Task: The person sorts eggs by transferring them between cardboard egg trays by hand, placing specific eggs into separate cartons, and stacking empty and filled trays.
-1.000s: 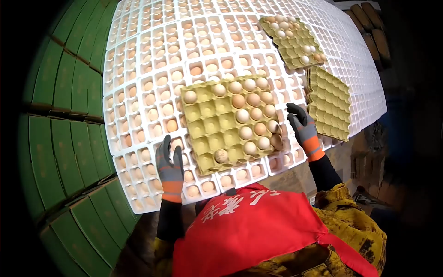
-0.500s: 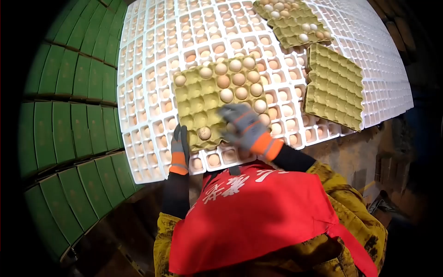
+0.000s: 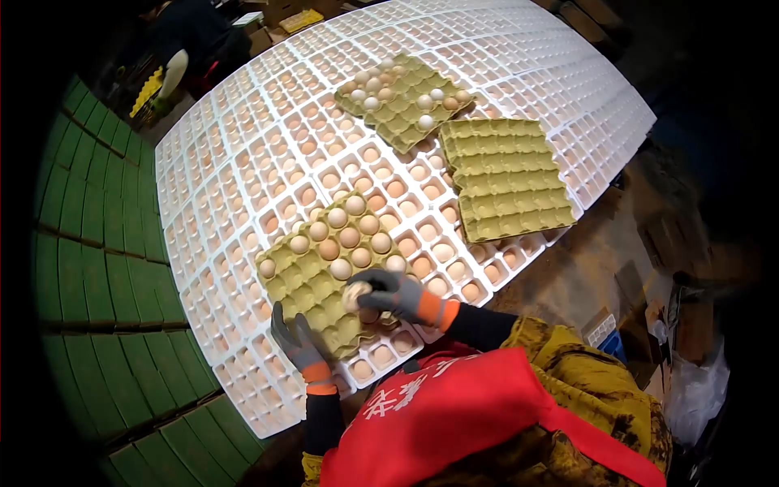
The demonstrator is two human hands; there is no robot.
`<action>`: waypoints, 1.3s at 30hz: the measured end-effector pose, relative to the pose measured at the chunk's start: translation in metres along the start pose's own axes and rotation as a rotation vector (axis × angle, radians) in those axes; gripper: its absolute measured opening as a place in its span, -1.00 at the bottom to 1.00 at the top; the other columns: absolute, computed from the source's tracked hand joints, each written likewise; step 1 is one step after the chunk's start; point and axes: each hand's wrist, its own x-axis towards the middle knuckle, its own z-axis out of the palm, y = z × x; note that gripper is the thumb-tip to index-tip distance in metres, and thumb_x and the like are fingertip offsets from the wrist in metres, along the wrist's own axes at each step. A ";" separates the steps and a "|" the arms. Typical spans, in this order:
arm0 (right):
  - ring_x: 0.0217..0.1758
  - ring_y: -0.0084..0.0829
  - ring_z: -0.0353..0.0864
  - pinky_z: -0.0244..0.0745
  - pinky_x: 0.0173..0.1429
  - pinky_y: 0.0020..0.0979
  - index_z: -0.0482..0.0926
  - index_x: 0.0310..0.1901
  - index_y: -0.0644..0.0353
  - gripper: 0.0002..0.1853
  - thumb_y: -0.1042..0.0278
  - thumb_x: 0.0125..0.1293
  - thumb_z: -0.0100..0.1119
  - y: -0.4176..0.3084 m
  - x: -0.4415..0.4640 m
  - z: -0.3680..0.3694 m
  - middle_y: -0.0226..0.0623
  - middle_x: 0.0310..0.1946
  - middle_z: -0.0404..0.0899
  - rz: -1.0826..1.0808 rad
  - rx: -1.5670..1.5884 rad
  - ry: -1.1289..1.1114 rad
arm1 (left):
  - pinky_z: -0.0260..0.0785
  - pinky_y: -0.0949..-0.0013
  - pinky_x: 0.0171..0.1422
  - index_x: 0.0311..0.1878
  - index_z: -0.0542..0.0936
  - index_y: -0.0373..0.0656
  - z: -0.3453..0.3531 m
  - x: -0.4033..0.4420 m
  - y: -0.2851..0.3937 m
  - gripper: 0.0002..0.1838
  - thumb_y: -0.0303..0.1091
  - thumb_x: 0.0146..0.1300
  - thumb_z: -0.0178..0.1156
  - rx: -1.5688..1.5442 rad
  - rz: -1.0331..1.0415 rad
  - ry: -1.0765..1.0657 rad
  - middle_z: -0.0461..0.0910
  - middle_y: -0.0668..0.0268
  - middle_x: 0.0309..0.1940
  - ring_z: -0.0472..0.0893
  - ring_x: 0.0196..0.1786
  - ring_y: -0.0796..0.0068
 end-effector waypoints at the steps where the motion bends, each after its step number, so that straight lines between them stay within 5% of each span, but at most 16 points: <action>1: 0.04 -0.44 0.60 0.53 0.17 -0.38 0.51 0.13 0.23 -0.57 0.23 0.29 0.28 -0.013 -0.008 -0.019 -0.34 -0.06 0.63 0.102 0.223 0.028 | 0.19 0.22 0.44 0.38 0.34 -0.30 0.005 0.000 0.010 -0.49 -0.32 0.45 0.09 -0.018 0.010 -0.033 0.37 0.09 0.33 0.40 0.33 0.23; 4: 0.07 -0.49 0.59 0.53 0.23 -0.39 0.46 0.17 0.28 -0.60 0.44 0.32 0.27 -0.020 -0.026 -0.080 -0.30 0.01 0.59 -0.060 0.802 0.064 | 0.19 0.22 0.45 0.37 0.36 -0.30 0.025 0.006 0.053 -0.51 -0.34 0.44 0.10 -0.249 0.034 -0.111 0.41 0.09 0.32 0.42 0.33 0.23; 7: 0.09 -0.48 0.58 0.56 0.25 -0.36 0.42 0.23 0.24 -0.43 0.67 0.17 0.36 -0.025 -0.024 -0.148 -0.23 0.11 0.49 -0.532 -0.254 0.367 | 0.22 0.25 0.43 0.35 0.38 -0.30 0.053 0.027 0.099 -0.52 -0.33 0.44 0.10 -0.252 0.027 -0.225 0.44 0.11 0.29 0.43 0.32 0.27; 12: 0.10 -0.39 0.58 0.60 0.20 -0.28 0.44 0.29 0.16 -0.61 0.55 0.45 0.01 -0.109 -0.009 -0.280 -0.32 0.07 0.51 -0.133 0.451 0.242 | 0.30 0.30 0.35 0.30 0.44 -0.31 0.147 0.083 0.135 -0.54 -0.23 0.46 0.10 -0.412 -0.035 -0.357 0.52 0.18 0.21 0.47 0.25 0.36; 14: 0.09 -0.41 0.59 0.63 0.11 -0.33 0.46 0.27 0.14 -0.64 0.40 0.48 0.00 -0.146 0.022 -0.322 -0.32 0.04 0.52 -0.193 -0.086 0.290 | 0.33 0.32 0.31 0.30 0.44 -0.29 0.196 0.108 0.138 -0.51 -0.18 0.44 0.12 -0.447 -0.120 -0.362 0.52 0.22 0.20 0.48 0.23 0.39; 15: 0.04 -0.45 0.62 0.64 0.04 -0.36 0.51 0.23 0.15 -0.65 0.36 0.45 0.07 -0.169 0.043 -0.342 -0.32 0.03 0.54 0.009 0.122 0.410 | 0.35 0.33 0.29 0.31 0.44 -0.28 0.222 0.121 0.137 -0.49 -0.16 0.43 0.14 -0.460 -0.163 -0.364 0.52 0.23 0.20 0.48 0.22 0.41; 17: -0.25 -0.49 0.62 0.67 -0.23 -0.38 0.67 -0.02 0.18 -0.76 0.31 0.34 0.20 -0.161 0.096 -0.413 -0.36 -0.23 0.65 -0.182 -0.099 0.450 | 0.31 0.34 0.31 0.27 0.44 -0.38 0.284 0.146 0.133 -0.49 -0.20 0.41 0.17 -0.498 -0.246 -0.284 0.56 0.12 0.15 0.50 0.20 0.33; 18: -0.31 -0.51 0.61 0.65 -0.24 -0.39 0.68 -0.04 0.16 -0.76 0.28 0.34 0.22 -0.163 0.120 -0.439 -0.38 -0.23 0.65 -0.133 -0.106 0.487 | 0.40 0.35 0.18 0.30 0.44 -0.25 0.294 0.160 0.142 -0.44 -0.04 0.41 0.15 -0.533 -0.342 -0.332 0.52 0.29 0.14 0.50 0.12 0.45; 20: -0.36 -0.52 0.59 0.60 -0.34 -0.44 0.70 -0.05 0.13 -0.76 0.23 0.35 0.22 -0.172 0.159 -0.471 -0.42 -0.29 0.65 -0.120 -0.214 0.484 | 0.40 0.34 0.13 0.20 0.49 -0.36 0.338 0.192 0.127 -0.52 -0.15 0.41 0.15 -0.431 -0.325 -0.280 0.57 0.11 0.06 0.54 0.04 0.31; 22: -0.41 -0.51 0.61 0.58 -0.37 -0.43 0.71 -0.06 0.11 -0.71 0.15 0.30 0.25 -0.162 0.211 -0.506 -0.40 -0.34 0.68 -0.037 -0.420 0.458 | 0.26 0.54 -0.32 -0.06 0.54 -0.09 0.359 0.218 0.132 -0.72 -0.08 0.38 0.18 -0.496 -0.475 -0.361 0.41 0.54 -0.41 0.39 -0.38 0.69; 24: -0.43 -0.49 0.64 0.58 -0.32 -0.40 0.72 -0.08 0.10 -0.65 0.05 0.22 0.31 -0.162 0.248 -0.514 -0.38 -0.38 0.70 -0.005 -0.620 0.455 | 0.05 0.57 -0.51 -0.20 0.54 -0.04 0.385 0.238 0.115 -0.72 -0.05 0.30 0.27 -0.615 -0.567 -0.342 0.30 0.59 -0.58 0.25 -0.58 0.73; 28: -0.30 -0.27 0.70 0.57 -0.09 -0.32 0.73 -0.10 0.12 -0.49 -0.17 0.14 0.29 -0.154 0.295 -0.520 -0.24 -0.29 0.74 0.018 -0.871 0.273 | 0.23 0.43 -0.24 -0.02 0.53 -0.30 0.409 0.253 0.095 -0.45 0.03 0.20 0.36 -0.200 -0.402 -0.245 0.45 0.33 -0.35 0.39 -0.34 0.50; 30: -0.15 -0.16 0.68 0.53 0.04 -0.26 0.69 -0.06 0.19 -0.31 -0.35 0.08 0.29 -0.149 0.311 -0.519 -0.16 -0.17 0.73 0.038 -1.092 0.202 | 0.38 0.34 0.20 0.24 0.39 -0.59 0.402 0.261 0.107 -0.10 0.06 0.12 0.43 -0.144 -0.477 -0.332 0.59 0.00 0.08 0.55 0.10 0.27; 34: -0.34 -0.30 0.66 0.55 -0.16 -0.31 0.69 -0.15 0.24 -0.42 -0.19 0.05 0.41 -0.153 0.322 -0.521 -0.21 -0.35 0.70 0.177 -0.938 0.079 | 0.39 0.46 -0.11 0.11 0.53 -0.51 0.388 0.260 0.164 -0.32 -0.04 0.18 0.41 -0.145 -0.664 -0.370 0.63 0.17 -0.08 0.54 -0.20 0.50; 37: -0.61 -0.48 0.50 0.41 -0.50 -0.40 0.68 -0.20 0.19 -0.61 0.02 0.11 0.45 -0.139 0.328 -0.537 -0.37 -0.57 0.57 0.165 -0.659 -0.027 | 0.40 0.47 -0.17 0.08 0.63 -0.13 0.381 0.254 0.131 -0.73 -0.28 0.43 0.09 -0.290 -0.127 -0.455 0.62 0.35 -0.25 0.54 -0.25 0.54; 39: -0.67 -0.53 0.46 0.36 -0.58 -0.44 0.68 -0.15 0.15 -0.63 0.05 0.15 0.43 -0.147 0.323 -0.529 -0.42 -0.59 0.55 0.209 -0.583 -0.035 | 0.42 0.42 -0.07 0.15 0.55 -0.14 0.366 0.246 0.124 -0.61 -0.38 0.24 0.14 0.023 0.491 -0.404 0.57 0.28 -0.11 0.55 -0.14 0.42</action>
